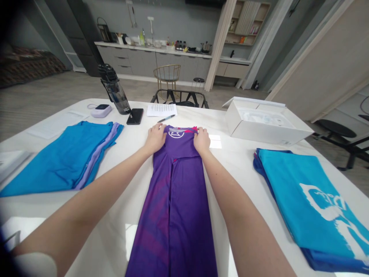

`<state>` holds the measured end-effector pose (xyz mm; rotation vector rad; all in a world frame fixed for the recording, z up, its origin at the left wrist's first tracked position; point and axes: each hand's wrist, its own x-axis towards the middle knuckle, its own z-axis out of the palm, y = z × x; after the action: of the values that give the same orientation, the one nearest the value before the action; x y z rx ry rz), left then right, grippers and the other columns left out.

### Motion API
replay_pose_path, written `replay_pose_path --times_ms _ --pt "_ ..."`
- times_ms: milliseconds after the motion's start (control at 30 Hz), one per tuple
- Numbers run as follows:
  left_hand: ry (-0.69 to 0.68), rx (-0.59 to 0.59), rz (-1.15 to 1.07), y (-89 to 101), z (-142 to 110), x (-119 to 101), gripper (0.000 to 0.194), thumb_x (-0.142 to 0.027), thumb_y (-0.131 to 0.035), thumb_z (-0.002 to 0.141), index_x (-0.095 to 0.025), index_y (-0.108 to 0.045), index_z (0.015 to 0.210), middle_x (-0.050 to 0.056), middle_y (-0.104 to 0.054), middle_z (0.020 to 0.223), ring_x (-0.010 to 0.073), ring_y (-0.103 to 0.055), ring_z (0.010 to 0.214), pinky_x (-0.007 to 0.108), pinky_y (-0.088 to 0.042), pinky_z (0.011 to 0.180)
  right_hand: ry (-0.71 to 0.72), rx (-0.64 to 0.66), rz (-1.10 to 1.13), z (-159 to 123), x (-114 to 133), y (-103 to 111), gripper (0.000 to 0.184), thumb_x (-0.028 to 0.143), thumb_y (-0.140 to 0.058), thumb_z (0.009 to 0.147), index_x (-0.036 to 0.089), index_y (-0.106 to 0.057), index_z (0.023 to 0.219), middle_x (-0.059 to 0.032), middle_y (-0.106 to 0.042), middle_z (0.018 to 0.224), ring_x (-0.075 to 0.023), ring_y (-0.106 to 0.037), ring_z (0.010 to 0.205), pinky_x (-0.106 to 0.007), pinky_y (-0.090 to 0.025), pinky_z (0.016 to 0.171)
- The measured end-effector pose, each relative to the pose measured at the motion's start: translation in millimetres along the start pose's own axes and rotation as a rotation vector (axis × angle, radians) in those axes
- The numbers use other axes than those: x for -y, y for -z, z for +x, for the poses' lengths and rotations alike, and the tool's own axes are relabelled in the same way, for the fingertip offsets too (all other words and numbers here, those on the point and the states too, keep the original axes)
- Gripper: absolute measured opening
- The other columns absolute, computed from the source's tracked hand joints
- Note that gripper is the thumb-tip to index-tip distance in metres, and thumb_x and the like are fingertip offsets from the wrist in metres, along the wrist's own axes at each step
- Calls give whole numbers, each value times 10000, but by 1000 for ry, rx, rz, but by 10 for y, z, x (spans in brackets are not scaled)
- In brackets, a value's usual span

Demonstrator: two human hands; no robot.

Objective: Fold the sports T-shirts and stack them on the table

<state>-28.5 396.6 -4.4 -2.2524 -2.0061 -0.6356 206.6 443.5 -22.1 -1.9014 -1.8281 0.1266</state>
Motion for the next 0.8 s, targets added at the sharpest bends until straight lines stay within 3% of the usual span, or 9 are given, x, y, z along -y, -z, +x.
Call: replay_pose_path --times_ms 67,167,367,567,800 --pt "-131 61 -24 55 -194 -131 431 -255 -400 1002 -188 -492 1418 138 -451 1517 269 -403 1396 466 -271 1186 58 -48 -40 -125 70 51 336 317 -476 981 204 -556 1287 -151 -575 1276 -311 -533 1164 -422 -445 945" --pt "-258 130 -81 152 -518 -241 447 -290 -406 1015 -194 -476 1446 121 -421 1561 249 -356 1454 481 -244 1219 202 -1 -44 -421 190 182 351 380 -452 1004 217 -570 1292 -155 -550 1332 -328 -479 1241 -484 -381 1043" --pt "-347 221 -109 367 -1309 -308 523 -360 -416 1026 -130 -425 1496 152 -425 1567 239 -391 1454 426 -272 1227 489 175 62 -1264 256 432 384 392 -480 1003 259 -581 1350 -96 -503 1481 -280 -431 1376 -475 -349 1139" --pt "-350 239 33 543 -2066 -476 534 -402 -386 1036 -104 -469 1471 197 -418 1566 272 -345 1487 486 -216 1243 559 315 58 -2040 152 692 447 397 -491 1005 321 -515 1444 -57 -414 1576 -268 -376 1451 -561 -309 1184" --pt "-478 341 -23 740 -2612 -615 560 -434 -360 1048 -119 -441 1504 161 -422 1573 259 -352 1486 471 -244 1235 593 378 -5 -2672 32 974 425 428 -447 1030 352 -536 1439 -55 -414 1578 -276 -365 1463 -609 -250 1200"
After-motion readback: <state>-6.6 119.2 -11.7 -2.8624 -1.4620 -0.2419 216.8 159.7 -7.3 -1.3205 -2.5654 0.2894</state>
